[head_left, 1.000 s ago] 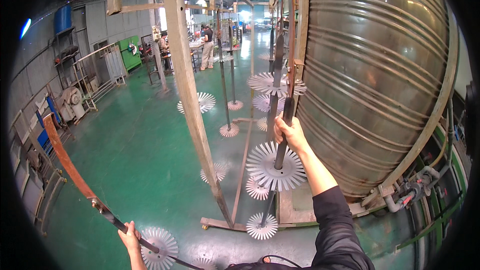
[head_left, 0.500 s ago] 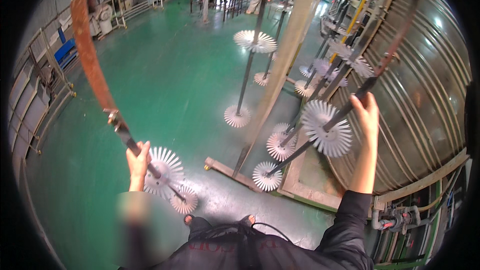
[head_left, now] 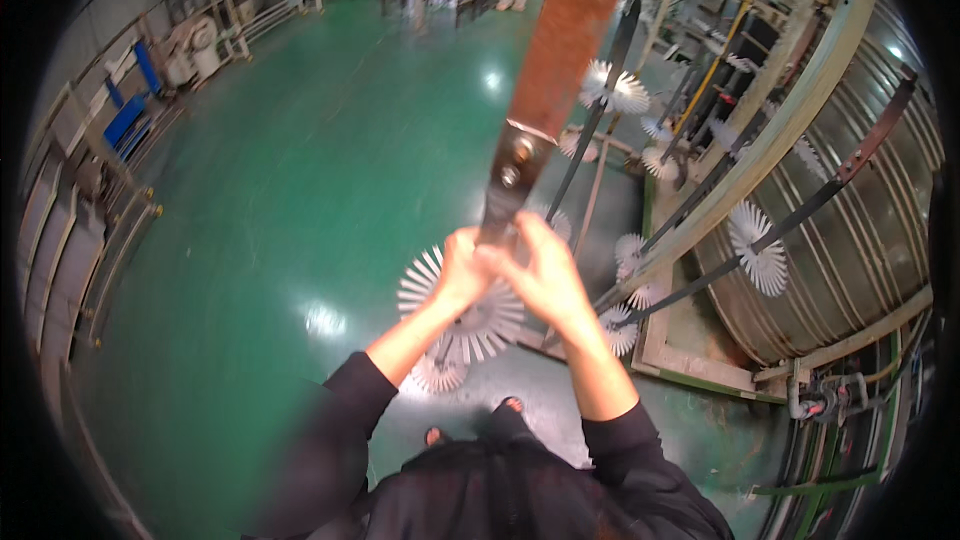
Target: The person walks through a fabrication floor, handles metal rods with attached brush-like components, and then sits at a table to thread small metal clips onto wire hooks.
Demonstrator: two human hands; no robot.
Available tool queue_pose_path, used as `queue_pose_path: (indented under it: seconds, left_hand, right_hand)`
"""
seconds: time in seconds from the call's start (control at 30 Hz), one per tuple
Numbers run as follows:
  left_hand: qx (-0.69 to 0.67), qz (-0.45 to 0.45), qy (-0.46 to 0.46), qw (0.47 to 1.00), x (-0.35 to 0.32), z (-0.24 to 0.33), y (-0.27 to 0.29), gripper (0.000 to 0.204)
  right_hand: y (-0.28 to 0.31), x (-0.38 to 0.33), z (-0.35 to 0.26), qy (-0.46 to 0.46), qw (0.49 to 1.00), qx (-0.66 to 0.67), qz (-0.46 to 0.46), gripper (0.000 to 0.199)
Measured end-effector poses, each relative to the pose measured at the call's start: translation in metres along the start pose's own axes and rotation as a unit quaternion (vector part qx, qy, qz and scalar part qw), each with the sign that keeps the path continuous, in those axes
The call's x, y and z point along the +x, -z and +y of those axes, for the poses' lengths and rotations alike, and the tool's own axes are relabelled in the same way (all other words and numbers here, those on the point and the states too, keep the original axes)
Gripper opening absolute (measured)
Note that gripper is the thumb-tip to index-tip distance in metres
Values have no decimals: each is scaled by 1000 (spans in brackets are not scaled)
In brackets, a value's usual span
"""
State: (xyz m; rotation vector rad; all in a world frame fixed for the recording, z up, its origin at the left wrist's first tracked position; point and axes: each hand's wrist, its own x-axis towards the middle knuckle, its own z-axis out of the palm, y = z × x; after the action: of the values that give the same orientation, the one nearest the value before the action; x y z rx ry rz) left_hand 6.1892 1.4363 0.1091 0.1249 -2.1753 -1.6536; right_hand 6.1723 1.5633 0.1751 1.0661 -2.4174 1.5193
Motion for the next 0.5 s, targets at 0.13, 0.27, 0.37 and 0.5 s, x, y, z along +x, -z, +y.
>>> queue_pose_path:
  seconds: [0.13, 0.27, 0.37, 0.5]
  left_hand:
    - [20, -116, -52, 992, 50, 1, -21, 18]
    - [-37, -381, -127, 915, 111, 4, -26, 38]
    - [163, -498, -305, 795, 210, 1, -1, 52]
    - [113, -306, -165, 931, 353, 4, -59, 52]
  right_hand:
    - [-19, 32, 42, -45, 986, 129, 98, 33]
    - [2, 50, 79, -65, 973, 156, 160, 26]
    - [8, 62, 93, -69, 933, 285, 211, 15]
    - [21, 81, 113, -87, 918, 263, 285, 14]
